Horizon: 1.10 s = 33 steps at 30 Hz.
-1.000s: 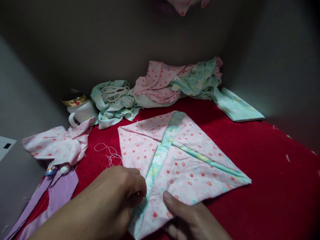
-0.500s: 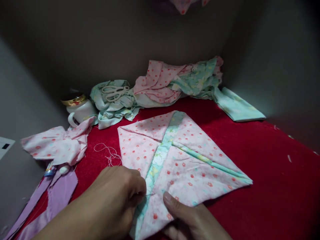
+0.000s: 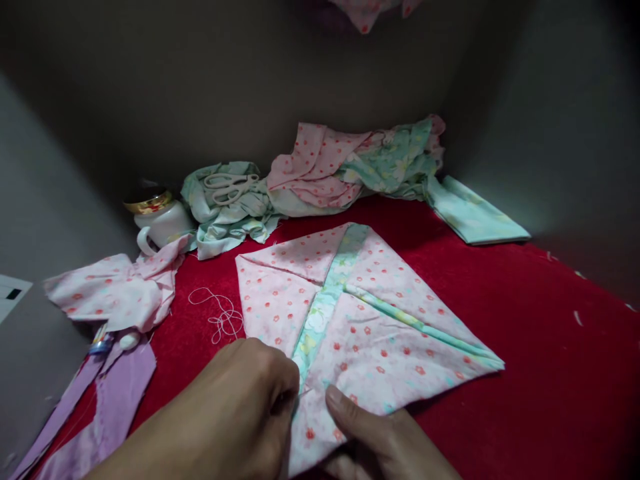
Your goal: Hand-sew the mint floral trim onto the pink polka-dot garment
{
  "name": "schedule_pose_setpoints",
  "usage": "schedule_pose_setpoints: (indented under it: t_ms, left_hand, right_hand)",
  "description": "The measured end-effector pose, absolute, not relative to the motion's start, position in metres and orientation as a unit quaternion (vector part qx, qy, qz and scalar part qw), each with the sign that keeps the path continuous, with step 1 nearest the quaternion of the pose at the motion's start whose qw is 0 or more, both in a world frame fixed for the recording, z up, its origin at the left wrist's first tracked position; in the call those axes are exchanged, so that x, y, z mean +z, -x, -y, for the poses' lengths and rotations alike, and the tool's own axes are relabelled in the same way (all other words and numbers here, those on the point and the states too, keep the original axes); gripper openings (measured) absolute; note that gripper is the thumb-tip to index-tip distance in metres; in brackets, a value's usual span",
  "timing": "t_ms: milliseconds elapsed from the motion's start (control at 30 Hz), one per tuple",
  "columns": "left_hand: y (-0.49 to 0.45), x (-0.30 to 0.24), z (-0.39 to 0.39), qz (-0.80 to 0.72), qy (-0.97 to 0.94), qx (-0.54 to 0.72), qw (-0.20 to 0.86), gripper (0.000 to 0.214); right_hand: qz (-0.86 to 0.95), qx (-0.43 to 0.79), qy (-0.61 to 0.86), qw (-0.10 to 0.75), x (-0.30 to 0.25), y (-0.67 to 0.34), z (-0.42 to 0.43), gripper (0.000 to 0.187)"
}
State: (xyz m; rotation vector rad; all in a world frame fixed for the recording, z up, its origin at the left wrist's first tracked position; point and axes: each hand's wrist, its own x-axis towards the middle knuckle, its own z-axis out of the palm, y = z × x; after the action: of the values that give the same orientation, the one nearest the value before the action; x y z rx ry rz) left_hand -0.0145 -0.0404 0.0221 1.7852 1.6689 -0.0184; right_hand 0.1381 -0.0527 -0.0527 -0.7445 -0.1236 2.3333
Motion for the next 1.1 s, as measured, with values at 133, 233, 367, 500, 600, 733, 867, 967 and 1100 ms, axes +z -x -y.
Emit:
schedule_pose_setpoints:
  t_ms: [133, 233, 367, 500, 600, 733, 867, 967, 1100]
  left_hand:
    - [0.011, 0.023, 0.041, -0.638, -0.705, -0.024, 0.311, 0.024]
    - [0.015, 0.022, 0.039, -0.623, -0.699, -0.009, 0.351, 0.024]
    - [0.027, 0.017, 0.034, -0.592, -0.695, 0.018, 0.408, 0.021]
    - [0.036, 0.010, 0.025, -0.577, -0.671, 0.024, 0.465, 0.016]
    - [0.039, 0.008, 0.017, -0.557, -0.647, 0.023, 0.520, 0.015]
    - [0.039, 0.006, 0.010, -0.550, -0.645, 0.017, 0.530, 0.021]
    - [0.039, 0.002, 0.013, -0.560, -0.656, 0.024, 0.505, 0.025]
    - [0.040, -0.001, 0.015, -0.564, -0.665, 0.024, 0.489, 0.025]
    - [0.037, -0.001, 0.017, -0.570, -0.663, 0.013, 0.485, 0.024]
  right_hand:
    - [0.046, 0.891, 0.298, 0.339, -0.054, -0.138, 0.053, 0.085]
    - [0.049, 0.892, 0.298, 0.335, -0.053, -0.138, 0.051, 0.088]
    - [0.049, 0.891, 0.306, 0.332, -0.056, -0.138, 0.051, 0.097]
    - [0.057, 0.895, 0.288, 0.336, -0.059, -0.137, 0.051, 0.100]
    - [0.056, 0.902, 0.277, 0.326, -0.055, -0.136, 0.050, 0.086]
    - [0.056, 0.902, 0.295, 0.311, -0.051, -0.138, 0.048, 0.068]
    - [0.042, 0.908, 0.289, 0.301, -0.063, -0.138, 0.049, 0.080]
    - [0.045, 0.902, 0.302, 0.306, -0.072, -0.136, 0.050, 0.091]
    - [0.065, 0.901, 0.302, 0.303, -0.071, -0.135, 0.050, 0.091]
